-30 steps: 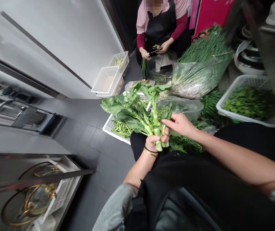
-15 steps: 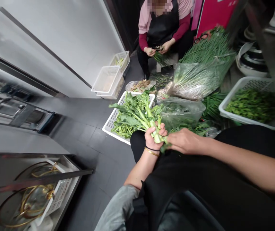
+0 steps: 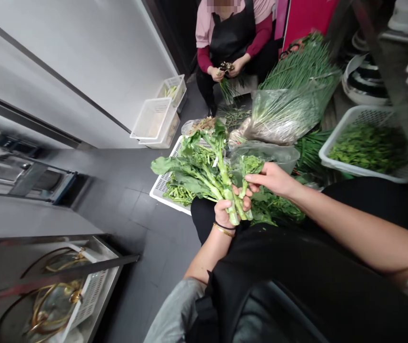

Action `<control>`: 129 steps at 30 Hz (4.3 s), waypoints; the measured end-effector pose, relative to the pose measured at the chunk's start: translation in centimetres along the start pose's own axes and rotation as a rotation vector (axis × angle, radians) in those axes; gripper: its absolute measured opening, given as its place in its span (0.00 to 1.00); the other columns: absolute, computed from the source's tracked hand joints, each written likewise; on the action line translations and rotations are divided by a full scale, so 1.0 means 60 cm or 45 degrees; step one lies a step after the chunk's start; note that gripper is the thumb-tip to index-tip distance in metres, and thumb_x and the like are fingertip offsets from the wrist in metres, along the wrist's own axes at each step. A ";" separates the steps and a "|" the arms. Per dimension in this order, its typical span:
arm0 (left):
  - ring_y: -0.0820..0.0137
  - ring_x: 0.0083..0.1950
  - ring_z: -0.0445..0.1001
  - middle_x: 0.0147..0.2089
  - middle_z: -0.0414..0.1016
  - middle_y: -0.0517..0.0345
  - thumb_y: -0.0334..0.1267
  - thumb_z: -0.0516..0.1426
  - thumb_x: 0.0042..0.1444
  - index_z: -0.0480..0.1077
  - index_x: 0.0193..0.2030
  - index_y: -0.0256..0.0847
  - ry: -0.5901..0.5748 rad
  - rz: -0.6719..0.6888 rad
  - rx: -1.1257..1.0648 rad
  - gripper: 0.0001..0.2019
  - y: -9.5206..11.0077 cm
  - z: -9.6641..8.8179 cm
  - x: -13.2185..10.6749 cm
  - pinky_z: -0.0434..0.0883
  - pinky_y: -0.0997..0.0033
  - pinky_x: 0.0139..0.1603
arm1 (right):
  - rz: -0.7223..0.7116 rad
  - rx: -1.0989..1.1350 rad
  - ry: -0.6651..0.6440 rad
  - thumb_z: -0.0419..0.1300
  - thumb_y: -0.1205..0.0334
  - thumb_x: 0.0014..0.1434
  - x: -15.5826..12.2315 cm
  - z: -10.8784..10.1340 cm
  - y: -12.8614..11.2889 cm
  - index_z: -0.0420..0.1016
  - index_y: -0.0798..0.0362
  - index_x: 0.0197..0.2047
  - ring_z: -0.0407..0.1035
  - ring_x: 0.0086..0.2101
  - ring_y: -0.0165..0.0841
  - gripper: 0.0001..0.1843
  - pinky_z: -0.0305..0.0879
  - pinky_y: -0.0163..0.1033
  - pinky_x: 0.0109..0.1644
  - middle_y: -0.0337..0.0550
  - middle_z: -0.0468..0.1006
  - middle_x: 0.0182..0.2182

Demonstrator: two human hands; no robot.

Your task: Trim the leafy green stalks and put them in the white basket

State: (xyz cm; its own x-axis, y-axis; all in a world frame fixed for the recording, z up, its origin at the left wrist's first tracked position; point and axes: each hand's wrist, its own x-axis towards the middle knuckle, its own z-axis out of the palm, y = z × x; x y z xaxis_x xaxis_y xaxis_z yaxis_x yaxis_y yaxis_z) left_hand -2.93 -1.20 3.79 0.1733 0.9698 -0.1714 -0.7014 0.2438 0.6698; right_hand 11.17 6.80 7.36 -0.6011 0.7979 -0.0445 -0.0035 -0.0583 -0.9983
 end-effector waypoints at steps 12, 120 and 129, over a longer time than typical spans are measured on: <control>0.79 0.22 0.51 0.31 0.63 0.58 0.41 0.60 0.32 0.60 0.31 0.41 0.039 0.092 -0.052 0.17 0.018 0.010 0.003 0.51 0.72 0.26 | 0.155 -0.809 -0.084 0.69 0.52 0.37 -0.066 -0.059 0.055 0.70 0.55 0.53 0.72 0.41 0.46 0.39 0.67 0.49 0.44 0.54 0.77 0.41; 0.76 0.24 0.71 0.24 0.73 0.56 0.31 0.58 0.43 0.62 0.24 0.36 0.920 0.065 0.397 0.06 0.265 -0.264 0.159 0.66 0.79 0.23 | 0.282 -1.634 -0.505 0.54 0.61 0.56 -0.063 -0.123 0.207 0.74 0.53 0.33 0.73 0.31 0.40 0.08 0.60 0.38 0.29 0.49 0.78 0.32; 0.75 0.22 0.68 0.22 0.70 0.60 0.38 0.67 0.35 0.70 0.28 0.34 0.317 0.037 0.394 0.14 0.050 -0.069 0.065 0.66 0.75 0.23 | 0.072 -0.489 -0.072 0.56 0.41 0.54 0.036 -0.047 0.077 0.71 0.53 0.47 0.70 0.24 0.31 0.26 0.63 0.35 0.28 0.39 0.75 0.24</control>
State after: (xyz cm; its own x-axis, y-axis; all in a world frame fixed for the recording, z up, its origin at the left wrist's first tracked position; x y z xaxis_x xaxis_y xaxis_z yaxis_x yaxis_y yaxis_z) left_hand -7.22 3.26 2.11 -0.0431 0.9549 -0.2938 -0.4551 0.2430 0.8566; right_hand 12.09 9.96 2.57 -0.6348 0.7650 -0.1085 0.3239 0.1360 -0.9363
